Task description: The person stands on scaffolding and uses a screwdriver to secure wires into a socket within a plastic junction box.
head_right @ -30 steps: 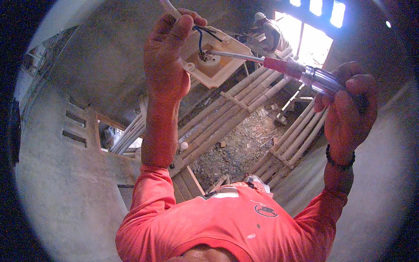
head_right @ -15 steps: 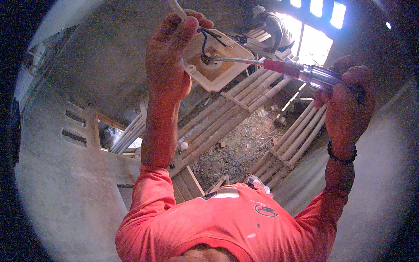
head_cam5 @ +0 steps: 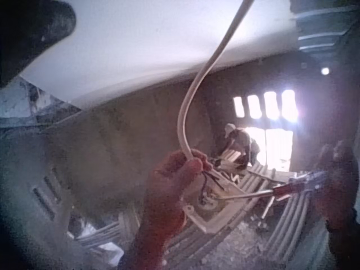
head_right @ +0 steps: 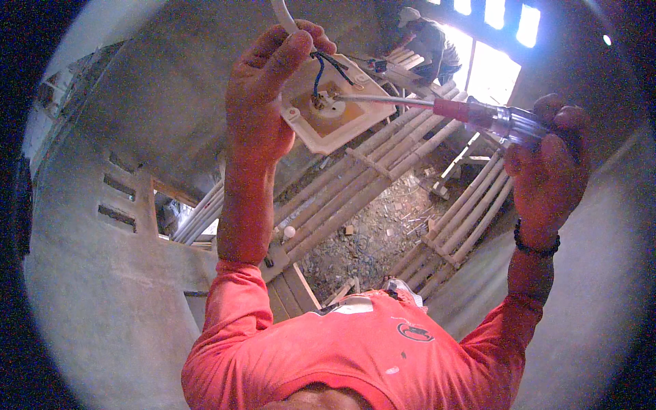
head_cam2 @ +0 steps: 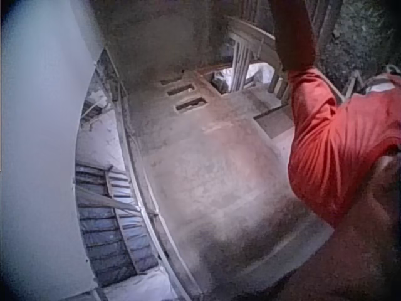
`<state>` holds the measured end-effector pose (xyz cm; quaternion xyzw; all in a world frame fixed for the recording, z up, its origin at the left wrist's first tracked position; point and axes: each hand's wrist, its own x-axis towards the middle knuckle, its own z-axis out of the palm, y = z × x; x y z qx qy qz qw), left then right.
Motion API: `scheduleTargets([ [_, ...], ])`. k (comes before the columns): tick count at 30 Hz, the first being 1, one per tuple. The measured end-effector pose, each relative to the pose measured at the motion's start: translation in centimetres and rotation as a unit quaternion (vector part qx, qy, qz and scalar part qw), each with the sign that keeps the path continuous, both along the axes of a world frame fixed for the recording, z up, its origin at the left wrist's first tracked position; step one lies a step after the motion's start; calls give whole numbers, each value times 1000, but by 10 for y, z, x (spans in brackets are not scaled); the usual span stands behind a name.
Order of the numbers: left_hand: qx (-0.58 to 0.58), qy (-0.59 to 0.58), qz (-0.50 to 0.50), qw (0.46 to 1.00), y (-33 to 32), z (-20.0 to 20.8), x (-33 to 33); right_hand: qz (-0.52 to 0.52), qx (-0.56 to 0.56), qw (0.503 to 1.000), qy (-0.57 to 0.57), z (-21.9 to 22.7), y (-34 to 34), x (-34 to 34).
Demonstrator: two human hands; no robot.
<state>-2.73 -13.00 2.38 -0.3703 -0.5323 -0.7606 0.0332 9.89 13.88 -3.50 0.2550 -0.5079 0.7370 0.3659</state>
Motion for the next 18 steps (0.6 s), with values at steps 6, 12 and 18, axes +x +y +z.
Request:
scheduleTargets([
  [6, -14, -2, -7, 1000, 2, 3, 3, 47, -24, 998, 33, 0, 7, 5],
  [12, -18, -12, -11, 1000, 3, 1, 2, 54, -73, 994, 58, 2, 23, 5],
  [18, -20, -28, -19, 999, 0, 3, 4, 65, -116, 989, 62, 41, 47, 2],
])
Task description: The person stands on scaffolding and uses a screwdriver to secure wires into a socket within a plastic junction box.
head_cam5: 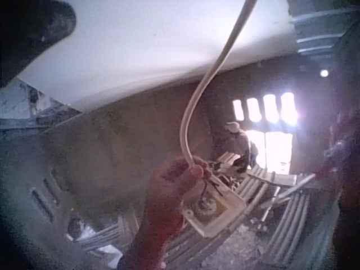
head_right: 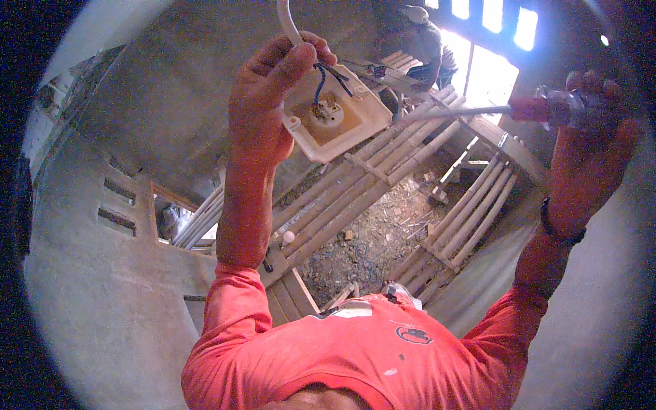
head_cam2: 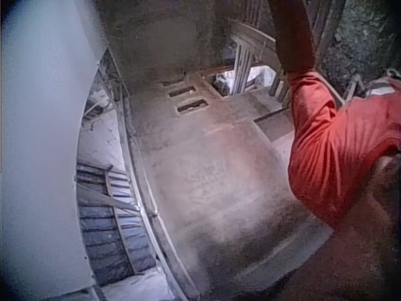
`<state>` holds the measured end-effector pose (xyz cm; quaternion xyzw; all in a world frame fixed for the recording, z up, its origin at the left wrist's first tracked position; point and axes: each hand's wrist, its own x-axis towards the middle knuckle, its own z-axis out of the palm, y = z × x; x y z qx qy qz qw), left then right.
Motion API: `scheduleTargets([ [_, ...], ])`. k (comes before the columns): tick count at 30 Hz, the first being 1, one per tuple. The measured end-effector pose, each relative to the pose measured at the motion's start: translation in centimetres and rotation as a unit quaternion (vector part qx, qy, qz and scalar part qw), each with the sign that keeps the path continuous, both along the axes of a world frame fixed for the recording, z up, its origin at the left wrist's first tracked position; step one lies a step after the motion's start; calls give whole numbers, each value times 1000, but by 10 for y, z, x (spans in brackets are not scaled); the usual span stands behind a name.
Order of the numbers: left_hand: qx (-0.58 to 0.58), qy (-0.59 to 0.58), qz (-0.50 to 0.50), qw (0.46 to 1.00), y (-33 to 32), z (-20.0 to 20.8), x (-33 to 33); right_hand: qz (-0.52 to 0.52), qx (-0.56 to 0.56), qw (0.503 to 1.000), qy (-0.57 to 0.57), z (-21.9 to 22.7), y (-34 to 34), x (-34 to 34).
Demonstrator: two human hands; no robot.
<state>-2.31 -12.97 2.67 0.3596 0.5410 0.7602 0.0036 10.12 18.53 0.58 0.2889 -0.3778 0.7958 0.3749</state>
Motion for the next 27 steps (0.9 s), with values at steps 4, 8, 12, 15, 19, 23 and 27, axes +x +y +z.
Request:
scheduleTargets([
  [4, 5, -12, -20, 1000, 0, 0, -1, -65, 96, 985, -128, 39, 7, -18],
  [8, -21, -8, 25, 999, -3, -1, 2, -55, 385, 898, -207, 60, -39, -48],
  [12, 13, -27, -4, 1000, 3, 0, 4, -110, 475, 832, -264, 74, -73, -44],
  [15, 29, -58, -25, 998, 0, -1, 6, -217, 499, 802, -244, 88, -112, -37],
  [19, 32, -60, -47, 997, 3, -2, 8, -201, 540, 769, -276, 103, -128, -50],
  [23, 22, -79, -85, 993, 6, -4, 13, -95, 592, 773, -206, 111, -135, -74],
  [27, 26, -73, -93, 993, 8, -7, 12, -45, 605, 771, -194, 114, -140, -80],
])
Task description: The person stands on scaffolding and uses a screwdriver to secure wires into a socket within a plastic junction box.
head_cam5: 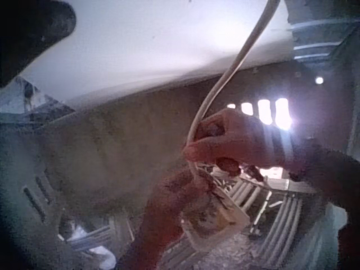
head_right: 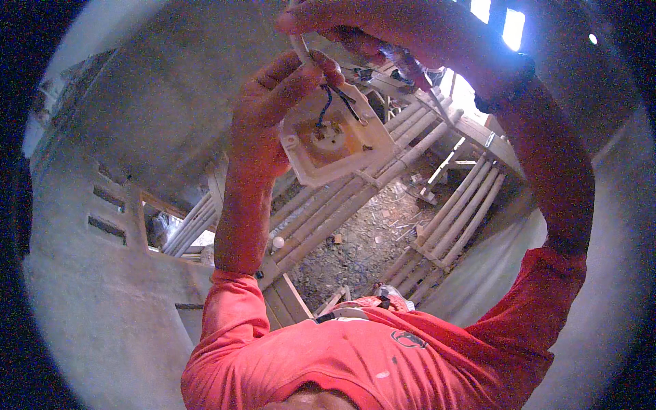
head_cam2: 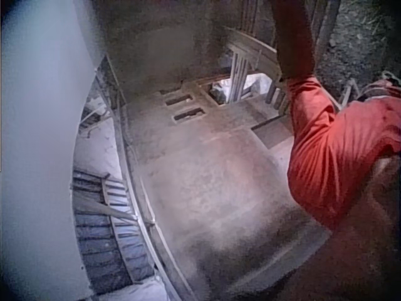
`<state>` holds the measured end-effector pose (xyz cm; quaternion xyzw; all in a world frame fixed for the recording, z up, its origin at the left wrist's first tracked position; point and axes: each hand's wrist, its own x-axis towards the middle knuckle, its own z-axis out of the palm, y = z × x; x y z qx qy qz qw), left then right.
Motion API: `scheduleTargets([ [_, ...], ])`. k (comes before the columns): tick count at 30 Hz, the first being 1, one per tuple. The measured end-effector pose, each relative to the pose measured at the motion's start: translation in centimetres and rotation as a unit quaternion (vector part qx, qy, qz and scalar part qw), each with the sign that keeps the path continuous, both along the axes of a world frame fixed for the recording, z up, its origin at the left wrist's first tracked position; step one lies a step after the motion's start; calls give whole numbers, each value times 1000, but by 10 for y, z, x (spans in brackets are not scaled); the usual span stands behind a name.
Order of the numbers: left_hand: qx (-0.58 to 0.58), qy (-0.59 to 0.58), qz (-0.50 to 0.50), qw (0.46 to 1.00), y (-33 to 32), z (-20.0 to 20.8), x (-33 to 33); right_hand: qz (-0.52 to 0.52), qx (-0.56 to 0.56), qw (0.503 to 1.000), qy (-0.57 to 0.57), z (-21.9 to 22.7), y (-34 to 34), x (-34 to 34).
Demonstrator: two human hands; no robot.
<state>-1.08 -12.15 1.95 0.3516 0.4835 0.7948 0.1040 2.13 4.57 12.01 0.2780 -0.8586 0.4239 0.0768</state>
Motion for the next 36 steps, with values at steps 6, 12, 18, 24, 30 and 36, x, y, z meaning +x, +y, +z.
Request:
scheduleTargets([
  [6, -14, -9, -18, 1000, 0, -4, 0, -89, -32, 995, -40, -8, -5, -11],
  [12, -27, -18, -7, 999, 3, -6, -1, -79, -84, 993, -30, -14, 1, -16],
  [18, -68, -2, 33, 997, 0, -12, -9, -99, -113, 988, -39, -14, 11, -10],
  [24, -53, -26, 62, 996, -12, -22, -18, -49, -184, 982, -17, -21, 39, -15],
  [30, -39, -70, 55, 995, -20, -36, -21, -70, -229, 971, -22, -27, 76, -4],
  [36, -48, -74, 33, 996, -21, -44, -21, -64, -318, 946, -15, -45, 116, 14],
])
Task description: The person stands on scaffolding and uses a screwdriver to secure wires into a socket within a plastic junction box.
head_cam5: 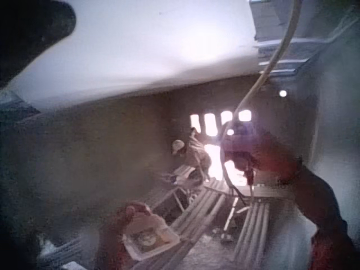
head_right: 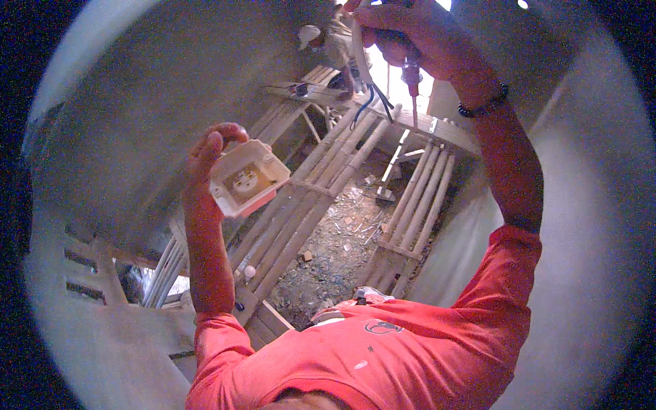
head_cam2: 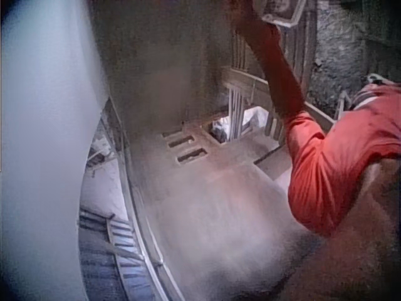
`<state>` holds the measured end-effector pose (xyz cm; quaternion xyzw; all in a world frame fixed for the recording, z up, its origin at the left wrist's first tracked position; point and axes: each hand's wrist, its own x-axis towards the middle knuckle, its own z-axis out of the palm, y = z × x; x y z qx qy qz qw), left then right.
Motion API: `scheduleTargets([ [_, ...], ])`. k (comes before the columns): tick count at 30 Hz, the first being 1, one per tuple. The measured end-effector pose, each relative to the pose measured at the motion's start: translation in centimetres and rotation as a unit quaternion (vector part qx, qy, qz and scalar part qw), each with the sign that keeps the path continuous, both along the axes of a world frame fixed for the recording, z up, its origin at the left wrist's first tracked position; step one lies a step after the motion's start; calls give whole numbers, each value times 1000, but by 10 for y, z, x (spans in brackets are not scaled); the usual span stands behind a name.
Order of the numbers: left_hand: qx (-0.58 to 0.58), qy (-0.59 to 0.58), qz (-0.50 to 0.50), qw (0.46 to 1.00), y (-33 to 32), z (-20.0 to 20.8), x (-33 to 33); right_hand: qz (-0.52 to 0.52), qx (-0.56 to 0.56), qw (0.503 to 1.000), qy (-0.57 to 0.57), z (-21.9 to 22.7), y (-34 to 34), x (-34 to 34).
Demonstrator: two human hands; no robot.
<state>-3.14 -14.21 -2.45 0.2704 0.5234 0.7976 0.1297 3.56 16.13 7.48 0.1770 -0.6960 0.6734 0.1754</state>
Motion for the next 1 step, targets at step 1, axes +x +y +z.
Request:
scheduleTargets([
  [1, 1, -1, 2, 1000, 0, -3, -1, 27, 3, 1000, -16, -2, 7, 6],
])
